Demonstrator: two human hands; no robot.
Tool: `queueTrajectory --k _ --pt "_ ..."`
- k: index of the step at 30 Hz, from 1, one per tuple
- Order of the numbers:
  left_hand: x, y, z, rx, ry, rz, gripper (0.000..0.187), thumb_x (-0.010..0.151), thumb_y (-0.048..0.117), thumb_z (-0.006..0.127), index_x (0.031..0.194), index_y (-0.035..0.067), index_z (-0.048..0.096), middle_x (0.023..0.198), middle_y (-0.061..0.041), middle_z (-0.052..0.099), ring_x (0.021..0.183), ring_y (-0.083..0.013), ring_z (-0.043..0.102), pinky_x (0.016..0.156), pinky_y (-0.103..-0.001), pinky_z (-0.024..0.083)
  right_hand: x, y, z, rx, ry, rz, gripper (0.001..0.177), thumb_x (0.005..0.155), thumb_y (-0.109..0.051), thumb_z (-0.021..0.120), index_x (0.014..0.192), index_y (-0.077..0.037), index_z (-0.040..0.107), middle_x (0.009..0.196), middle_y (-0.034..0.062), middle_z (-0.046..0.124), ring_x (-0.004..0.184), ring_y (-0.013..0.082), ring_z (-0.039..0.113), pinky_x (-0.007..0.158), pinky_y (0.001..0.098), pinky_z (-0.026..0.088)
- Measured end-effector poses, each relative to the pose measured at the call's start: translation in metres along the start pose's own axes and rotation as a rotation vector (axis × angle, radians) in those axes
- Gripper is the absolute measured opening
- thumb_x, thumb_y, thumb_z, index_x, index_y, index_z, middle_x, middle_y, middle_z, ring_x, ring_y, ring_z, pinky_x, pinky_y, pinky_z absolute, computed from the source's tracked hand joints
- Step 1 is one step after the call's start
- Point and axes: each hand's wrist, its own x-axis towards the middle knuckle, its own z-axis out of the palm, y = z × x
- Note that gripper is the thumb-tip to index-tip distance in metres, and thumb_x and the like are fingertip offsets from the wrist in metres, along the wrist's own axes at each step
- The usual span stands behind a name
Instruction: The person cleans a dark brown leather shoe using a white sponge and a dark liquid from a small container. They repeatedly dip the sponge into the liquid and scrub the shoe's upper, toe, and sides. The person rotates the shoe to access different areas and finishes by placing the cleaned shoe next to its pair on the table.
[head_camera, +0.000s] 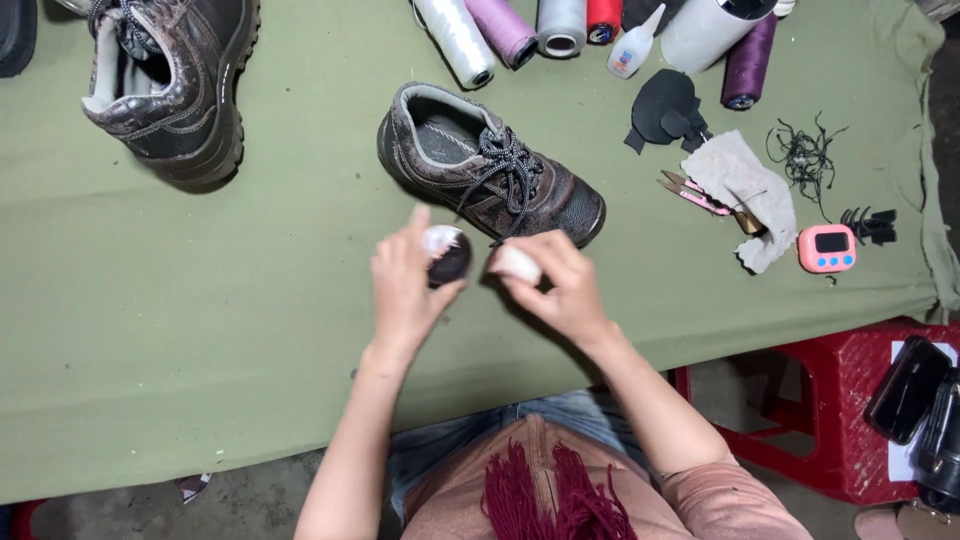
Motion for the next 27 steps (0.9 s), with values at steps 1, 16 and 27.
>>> queueTrajectory --k 1,16,27 --pt "0.002 -0.006 -0.010 -0.001 -0.005 -0.003 0.127 0.051 0.017 0.101 0.158 0.007 0.035 0.128 -0.018 0.059 0.114 -0.0387 0.053 0.093 -0.056 0.044 -0.003 0.007 -0.007 0.001 -0.002 0.006 0.036 0.084 -0.017 0.081 0.118 -0.009 0.074 0.101 0.0137 0.069 0.088 0.0341 0.068 0.078 0.0451 0.056" --pt "0.041 0.002 -0.057 0.014 0.071 -0.112 0.144 0.051 0.014 0.104 0.163 0.003 0.014 0.162 -0.029 0.022 0.147 -0.0531 0.023 0.116 -0.066 0.024 -0.007 0.040 -0.048 -0.171 0.259 0.017 0.045 0.080 0.000 0.085 0.123 -0.005 0.073 0.108 0.0126 0.064 0.100 0.0298 0.065 0.086 0.0395 0.052" --pt "0.098 0.013 -0.019 0.379 -0.024 0.411 0.080 0.074 0.017 0.088 0.146 0.010 0.053 0.124 -0.008 0.063 0.132 -0.0246 0.051 0.121 -0.047 0.026 0.006 0.042 -0.044 -0.353 0.202 -0.029 0.040 0.078 -0.002 0.079 0.117 -0.004 0.072 0.101 0.0170 0.060 0.090 0.0397 0.064 0.077 0.0484 0.054"
